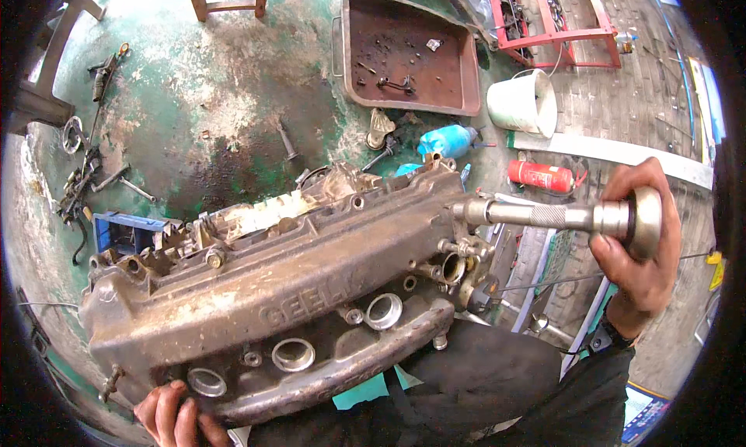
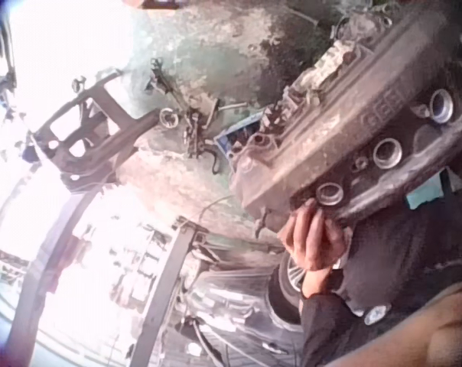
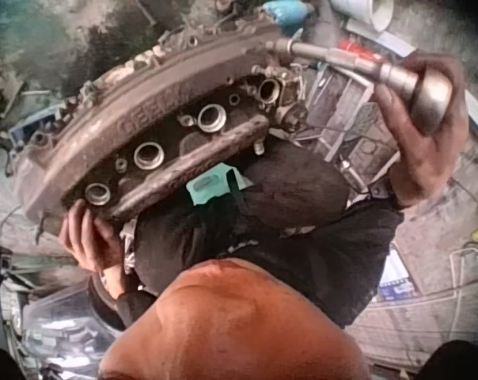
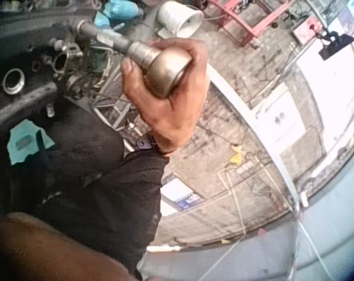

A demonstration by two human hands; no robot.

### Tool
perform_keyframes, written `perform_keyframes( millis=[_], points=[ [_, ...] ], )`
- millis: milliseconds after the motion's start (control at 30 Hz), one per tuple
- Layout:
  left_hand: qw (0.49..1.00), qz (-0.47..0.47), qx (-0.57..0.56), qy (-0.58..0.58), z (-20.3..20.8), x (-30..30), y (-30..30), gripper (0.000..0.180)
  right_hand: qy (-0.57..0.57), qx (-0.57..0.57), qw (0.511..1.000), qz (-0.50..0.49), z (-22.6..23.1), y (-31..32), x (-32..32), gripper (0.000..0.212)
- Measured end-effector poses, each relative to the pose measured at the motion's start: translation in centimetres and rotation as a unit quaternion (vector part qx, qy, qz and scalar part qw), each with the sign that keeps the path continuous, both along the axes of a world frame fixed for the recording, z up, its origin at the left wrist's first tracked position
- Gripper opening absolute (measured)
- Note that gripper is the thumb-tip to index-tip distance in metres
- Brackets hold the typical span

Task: The person uses a torque wrench to tighten bolts on a car engine valve cover resting on their lap. They repeatedly position the wrench, apply torque, and reposition to different bolt locations across the cover.

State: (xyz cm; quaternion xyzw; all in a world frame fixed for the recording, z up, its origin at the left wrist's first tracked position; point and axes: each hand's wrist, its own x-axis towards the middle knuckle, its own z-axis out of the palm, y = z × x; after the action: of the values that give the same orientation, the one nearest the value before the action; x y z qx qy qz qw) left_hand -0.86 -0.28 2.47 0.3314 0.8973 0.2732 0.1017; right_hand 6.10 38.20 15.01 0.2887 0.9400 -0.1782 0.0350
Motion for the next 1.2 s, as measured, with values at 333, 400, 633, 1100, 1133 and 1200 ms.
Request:
perform_keyframes(
  millis=[333,400,633,1100,1133,1200],
  points=[
    [0.998,-0.040,-0.026,-0.036,0.6,-0.7,-0.3,0.015,0.083,0.061,0.980,0.168,-1.5,3.1,1.0,0.071],
    [0.998,-0.038,-0.032,-0.036,0.7,-0.7,-0.2,0.015,0.076,0.071,0.976,0.192,-1.4,3.4,0.9,0.078],
    [0.999,-0.036,-0.014,-0.030,0.6,-0.6,0.0,0.017,-0.017,0.217,0.930,0.295,0.4,3.5,-0.1,0.090],
    [0.999,0.010,0.018,0.034,-0.8,0.3,0.5,0.019,0.124,0.217,0.968,-0.022,-3.1,-1.7,-0.1,0.043],
    [0.999,0.008,0.024,0.035,-0.8,0.2,0.5,0.020,0.171,0.175,0.969,-0.044,-3.7,-2.3,0.1,0.039],
    [0.999,0.009,0.029,0.044,-1.0,0.1,0.5,0.023,0.198,0.231,0.952,-0.034,-4.9,-3.4,0.1,0.035]
  ],
)
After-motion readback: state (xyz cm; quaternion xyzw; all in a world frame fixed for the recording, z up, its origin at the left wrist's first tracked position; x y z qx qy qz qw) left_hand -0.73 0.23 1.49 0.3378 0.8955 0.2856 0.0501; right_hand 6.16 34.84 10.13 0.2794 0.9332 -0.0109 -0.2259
